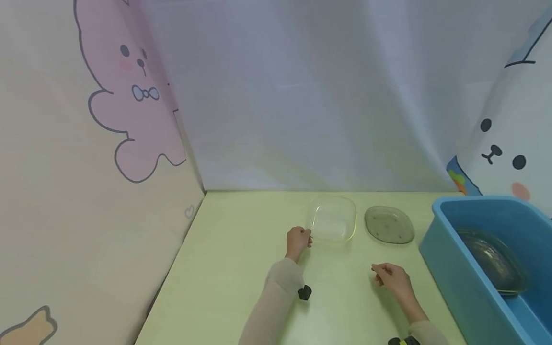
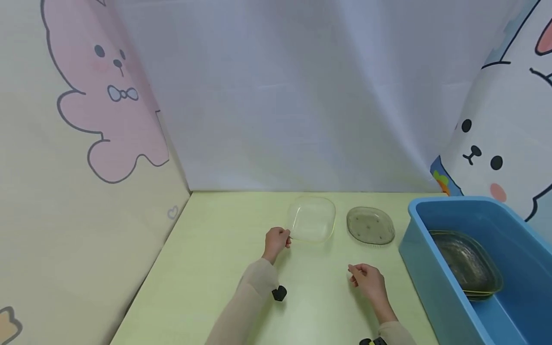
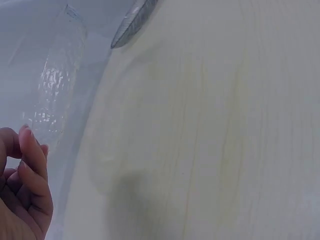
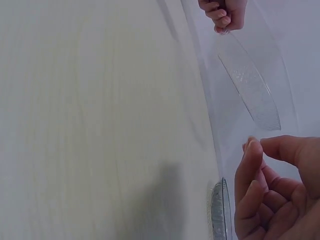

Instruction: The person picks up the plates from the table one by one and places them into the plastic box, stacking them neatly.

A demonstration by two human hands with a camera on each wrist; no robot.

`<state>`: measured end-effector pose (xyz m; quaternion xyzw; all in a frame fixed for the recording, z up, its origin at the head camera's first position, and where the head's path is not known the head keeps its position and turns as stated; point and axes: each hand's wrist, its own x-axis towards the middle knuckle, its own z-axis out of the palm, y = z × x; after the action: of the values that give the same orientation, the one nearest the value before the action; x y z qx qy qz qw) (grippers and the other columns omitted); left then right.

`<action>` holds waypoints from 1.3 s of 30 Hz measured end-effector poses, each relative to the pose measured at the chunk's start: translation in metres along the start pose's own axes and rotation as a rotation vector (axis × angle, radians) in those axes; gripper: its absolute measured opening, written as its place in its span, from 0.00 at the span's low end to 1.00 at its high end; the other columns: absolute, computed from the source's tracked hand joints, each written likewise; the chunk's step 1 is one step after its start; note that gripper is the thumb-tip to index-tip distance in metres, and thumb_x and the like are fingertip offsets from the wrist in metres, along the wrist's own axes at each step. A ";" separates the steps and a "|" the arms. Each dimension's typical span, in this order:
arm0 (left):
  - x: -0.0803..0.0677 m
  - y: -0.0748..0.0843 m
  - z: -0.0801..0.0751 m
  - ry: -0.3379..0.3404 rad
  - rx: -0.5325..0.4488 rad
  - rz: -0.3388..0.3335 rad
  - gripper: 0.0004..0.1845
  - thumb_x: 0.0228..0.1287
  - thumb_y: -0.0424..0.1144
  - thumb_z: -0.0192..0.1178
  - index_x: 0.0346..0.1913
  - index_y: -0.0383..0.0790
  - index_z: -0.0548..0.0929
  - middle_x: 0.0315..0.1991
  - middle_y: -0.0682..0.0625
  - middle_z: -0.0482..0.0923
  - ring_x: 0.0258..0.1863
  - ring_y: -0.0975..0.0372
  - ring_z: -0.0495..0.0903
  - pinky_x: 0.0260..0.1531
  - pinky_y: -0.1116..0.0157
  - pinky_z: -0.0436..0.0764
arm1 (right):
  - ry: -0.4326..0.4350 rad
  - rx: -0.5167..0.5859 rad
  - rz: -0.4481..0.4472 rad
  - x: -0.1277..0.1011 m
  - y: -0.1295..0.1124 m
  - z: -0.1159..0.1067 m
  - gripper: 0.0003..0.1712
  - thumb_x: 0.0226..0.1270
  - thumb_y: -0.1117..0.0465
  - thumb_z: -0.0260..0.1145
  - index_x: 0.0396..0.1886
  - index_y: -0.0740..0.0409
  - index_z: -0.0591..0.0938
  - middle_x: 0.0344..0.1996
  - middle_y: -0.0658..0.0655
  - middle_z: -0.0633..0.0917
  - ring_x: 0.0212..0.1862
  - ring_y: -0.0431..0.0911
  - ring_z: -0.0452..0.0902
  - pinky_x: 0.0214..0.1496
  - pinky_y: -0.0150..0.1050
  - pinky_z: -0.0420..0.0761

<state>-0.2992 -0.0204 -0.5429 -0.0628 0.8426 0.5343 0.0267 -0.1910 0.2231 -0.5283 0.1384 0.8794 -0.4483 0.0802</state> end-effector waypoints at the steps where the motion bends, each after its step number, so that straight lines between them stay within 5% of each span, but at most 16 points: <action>1: -0.003 0.000 -0.002 0.004 -0.002 0.018 0.13 0.60 0.36 0.52 0.19 0.38 0.77 0.14 0.51 0.77 0.11 0.67 0.74 0.17 0.73 0.69 | 0.000 0.007 -0.009 0.000 -0.001 -0.001 0.20 0.66 0.55 0.55 0.40 0.70 0.79 0.19 0.48 0.80 0.23 0.38 0.74 0.26 0.33 0.70; 9: -0.037 0.002 -0.020 -0.007 -0.017 0.061 0.11 0.59 0.34 0.52 0.21 0.37 0.77 0.12 0.53 0.75 0.09 0.68 0.72 0.12 0.74 0.66 | 0.034 0.058 -0.011 0.004 -0.015 0.000 0.28 0.69 0.46 0.50 0.41 0.69 0.80 0.17 0.46 0.79 0.22 0.36 0.74 0.24 0.32 0.70; 14: -0.061 0.006 -0.035 0.044 -0.018 0.116 0.09 0.57 0.32 0.51 0.22 0.34 0.77 0.12 0.50 0.76 0.09 0.69 0.71 0.10 0.76 0.63 | 0.039 0.146 -0.010 0.007 -0.031 0.002 0.36 0.70 0.40 0.44 0.42 0.70 0.79 0.17 0.45 0.78 0.22 0.36 0.74 0.25 0.32 0.70; 20: -0.086 0.003 -0.044 0.098 -0.074 0.076 0.07 0.56 0.31 0.50 0.23 0.35 0.76 0.12 0.51 0.75 0.08 0.69 0.70 0.10 0.74 0.63 | 0.014 0.196 -0.045 0.005 -0.047 0.003 0.40 0.70 0.36 0.37 0.40 0.69 0.78 0.18 0.45 0.78 0.22 0.37 0.74 0.26 0.34 0.70; 31: -0.120 -0.009 -0.043 0.140 -0.185 0.049 0.07 0.58 0.31 0.50 0.25 0.34 0.76 0.14 0.51 0.77 0.10 0.67 0.72 0.10 0.76 0.64 | -0.001 0.159 -0.111 -0.009 -0.057 0.023 0.37 0.71 0.38 0.38 0.32 0.66 0.78 0.19 0.51 0.78 0.22 0.40 0.74 0.28 0.35 0.73; 39: -0.128 -0.011 -0.037 0.183 -0.205 0.018 0.07 0.57 0.31 0.50 0.24 0.35 0.76 0.14 0.51 0.77 0.10 0.68 0.72 0.11 0.74 0.65 | 0.001 -0.049 -0.161 -0.016 -0.064 0.031 0.35 0.69 0.35 0.39 0.20 0.58 0.73 0.16 0.51 0.77 0.23 0.45 0.75 0.24 0.35 0.63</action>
<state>-0.1701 -0.0489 -0.5228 -0.1062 0.7830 0.6097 -0.0615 -0.1952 0.1594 -0.4929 0.0658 0.8985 -0.4316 0.0467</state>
